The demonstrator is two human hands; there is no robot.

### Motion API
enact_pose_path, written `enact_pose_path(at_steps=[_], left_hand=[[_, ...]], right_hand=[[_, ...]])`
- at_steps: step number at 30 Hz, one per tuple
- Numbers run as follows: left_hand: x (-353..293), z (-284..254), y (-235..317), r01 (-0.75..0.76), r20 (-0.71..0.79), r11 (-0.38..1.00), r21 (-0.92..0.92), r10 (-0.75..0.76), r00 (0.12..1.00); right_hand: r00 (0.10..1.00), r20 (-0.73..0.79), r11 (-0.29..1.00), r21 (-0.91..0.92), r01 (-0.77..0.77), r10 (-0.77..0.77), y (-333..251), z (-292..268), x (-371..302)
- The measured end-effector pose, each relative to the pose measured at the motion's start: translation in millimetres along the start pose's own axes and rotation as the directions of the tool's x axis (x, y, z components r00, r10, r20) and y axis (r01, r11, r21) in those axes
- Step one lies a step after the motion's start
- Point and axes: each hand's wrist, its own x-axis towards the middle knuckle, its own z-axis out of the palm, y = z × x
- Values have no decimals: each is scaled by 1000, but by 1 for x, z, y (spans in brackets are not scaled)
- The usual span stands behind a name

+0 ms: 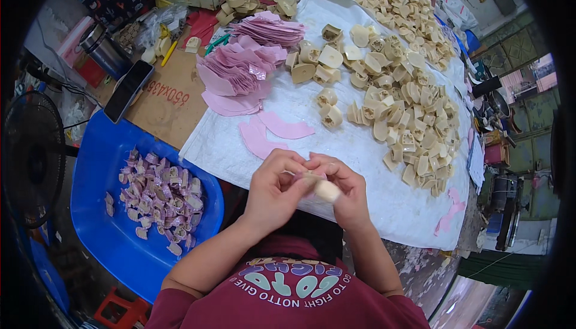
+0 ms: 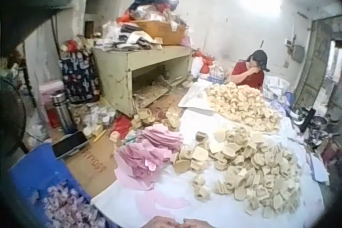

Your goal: The person repeatedly picks up pink foam pieces and beige plastic molds, presses them together, and places the assembled units into a blue bin. They occasionally use scissors to trim excess foam from the molds. The workspace is cluttered with stacks of foam and molds, and a second person is visible in the background.

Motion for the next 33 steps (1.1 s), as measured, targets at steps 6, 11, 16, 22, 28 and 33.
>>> enact_pose_path(at_steps=[6,11,16,22,28,33], left_hand=[[1,-6,6,560,169,738,-377,-539,825],[1,-5,-2,324,55,931,-170,-319,946],[4,-3,-1,316,97,948,-25,-313,945],[5,-6,-9,-152,85,886,438,128,988],[5,3,-5,592,389,401,-700,-480,786],[6,8,13,468,241,486,-738,-458,855]], right_hand=[[995,-86,982,-185,28,-44,7,0,-7],[981,-55,901,-409,148,-186,7,-2,2],[985,-125,939,-338,70,-119,12,-5,2],[991,-54,872,-482,79,-120,-8,-6,11],[830,80,385,-859,338,-551,-14,8,5],[914,-228,923,-272,270,-335,4,25,-2]])
